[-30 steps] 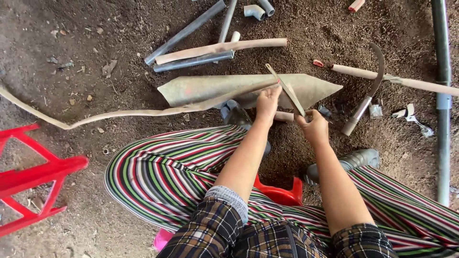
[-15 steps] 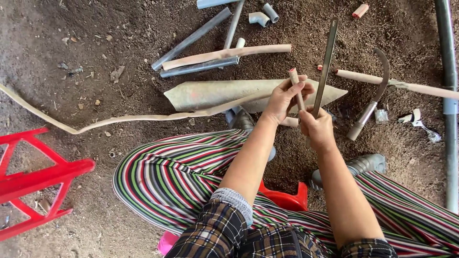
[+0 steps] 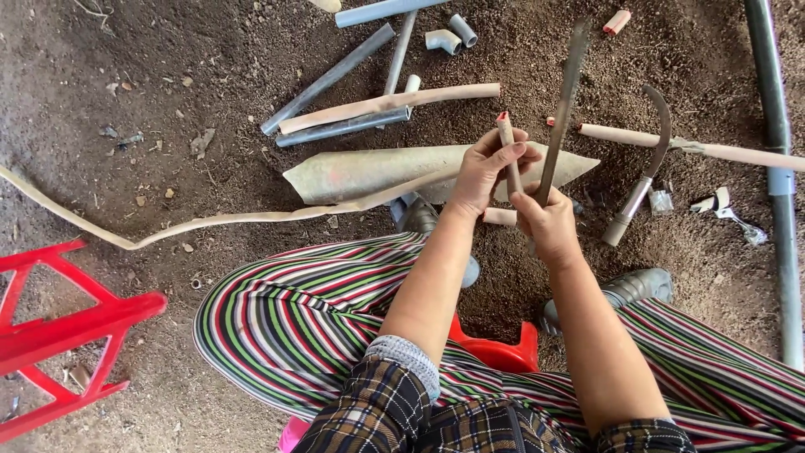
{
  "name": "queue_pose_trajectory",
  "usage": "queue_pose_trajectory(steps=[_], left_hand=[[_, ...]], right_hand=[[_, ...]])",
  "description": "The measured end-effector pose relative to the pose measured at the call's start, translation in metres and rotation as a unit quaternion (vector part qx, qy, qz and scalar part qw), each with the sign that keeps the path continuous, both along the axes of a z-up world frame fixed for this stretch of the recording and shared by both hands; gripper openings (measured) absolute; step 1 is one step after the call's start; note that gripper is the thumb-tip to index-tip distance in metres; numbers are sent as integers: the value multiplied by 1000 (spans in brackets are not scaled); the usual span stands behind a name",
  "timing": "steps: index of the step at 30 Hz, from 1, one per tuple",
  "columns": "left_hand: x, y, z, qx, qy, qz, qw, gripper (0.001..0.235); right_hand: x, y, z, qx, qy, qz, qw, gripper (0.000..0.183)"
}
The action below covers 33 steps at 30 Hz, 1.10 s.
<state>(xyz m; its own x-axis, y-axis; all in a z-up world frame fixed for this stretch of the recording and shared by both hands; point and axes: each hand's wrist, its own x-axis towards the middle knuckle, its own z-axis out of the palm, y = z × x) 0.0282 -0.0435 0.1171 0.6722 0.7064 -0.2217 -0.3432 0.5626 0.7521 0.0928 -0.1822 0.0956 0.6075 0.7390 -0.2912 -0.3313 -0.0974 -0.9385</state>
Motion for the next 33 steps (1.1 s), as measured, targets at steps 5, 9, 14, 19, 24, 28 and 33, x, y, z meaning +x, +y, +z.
queue_pose_trajectory(steps=[5,9,14,19,24,28,33], left_hand=[[-7,24,-11,226,58,-64,970,43],[-9,18,-12,351,134,-190,907,51],[3,7,26,338,159,-266,889,52],[9,-10,30,402,222,-286,841,52],[34,-37,-43,535,424,-141,717,27],[37,-47,-32,529,442,-90,719,28],[39,-51,-14,483,404,-115,768,23]], right_hand=[[28,-6,20,-17,-98,-3,995,45],[45,-4,33,11,-163,-1,987,61],[51,-1,62,15,-159,9,987,56],[55,-3,77,25,-85,-25,996,46],[66,-10,68,61,-96,-47,992,38],[75,-12,46,76,-88,-52,992,35],[72,-7,65,94,-134,-68,984,32]])
